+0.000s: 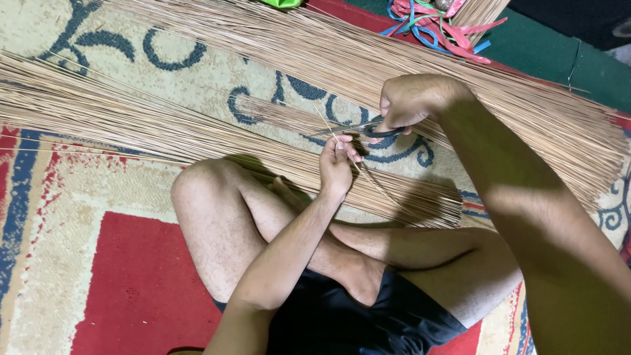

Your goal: The person is organizing, aligning, and trimming bundles of thin wooden sticks to shape the structure of a fan.

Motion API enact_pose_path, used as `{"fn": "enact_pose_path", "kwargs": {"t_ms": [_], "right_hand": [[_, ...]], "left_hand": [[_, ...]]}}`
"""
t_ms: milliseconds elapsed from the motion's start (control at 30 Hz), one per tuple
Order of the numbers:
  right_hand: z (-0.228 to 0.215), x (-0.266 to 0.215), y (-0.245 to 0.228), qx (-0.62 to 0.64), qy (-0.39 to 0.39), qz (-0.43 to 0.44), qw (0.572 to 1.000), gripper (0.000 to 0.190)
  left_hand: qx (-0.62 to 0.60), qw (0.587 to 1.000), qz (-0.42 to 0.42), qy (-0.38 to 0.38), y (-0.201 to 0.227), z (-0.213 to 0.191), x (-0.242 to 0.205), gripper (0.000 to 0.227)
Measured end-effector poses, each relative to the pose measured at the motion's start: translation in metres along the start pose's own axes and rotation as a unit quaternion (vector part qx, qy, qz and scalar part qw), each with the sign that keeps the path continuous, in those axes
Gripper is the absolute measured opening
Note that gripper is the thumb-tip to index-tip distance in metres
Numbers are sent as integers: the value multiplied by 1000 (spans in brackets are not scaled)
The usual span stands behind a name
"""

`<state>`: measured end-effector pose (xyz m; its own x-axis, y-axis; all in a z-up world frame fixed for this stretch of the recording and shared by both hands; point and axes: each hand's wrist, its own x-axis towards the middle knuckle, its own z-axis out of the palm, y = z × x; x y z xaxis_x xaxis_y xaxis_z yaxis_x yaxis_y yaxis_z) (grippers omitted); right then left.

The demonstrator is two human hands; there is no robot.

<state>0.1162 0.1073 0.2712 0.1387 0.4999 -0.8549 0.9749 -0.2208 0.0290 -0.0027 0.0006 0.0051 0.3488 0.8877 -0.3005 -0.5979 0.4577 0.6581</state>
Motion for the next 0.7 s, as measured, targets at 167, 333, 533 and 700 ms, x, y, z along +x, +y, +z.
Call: {"fn": "enact_pose_path", "kwargs": {"t_ms": [167,333,533,700], "right_hand": [[5,8,6,2,2,-12,1000,21],[6,10,6,3,5,-9,1000,24],[6,10,2,-8,-2,-16,1000,27],[11,16,-7,-19,-24,-2,1000,31]], "left_hand": [[5,1000,0,-3,-1,-1,0,27],[13,1000,0,-3,2,0,-1,27],[6,1000,-3,1,1,2,-2,27],[0,999,-31,39,3,4,-10,25]]}}
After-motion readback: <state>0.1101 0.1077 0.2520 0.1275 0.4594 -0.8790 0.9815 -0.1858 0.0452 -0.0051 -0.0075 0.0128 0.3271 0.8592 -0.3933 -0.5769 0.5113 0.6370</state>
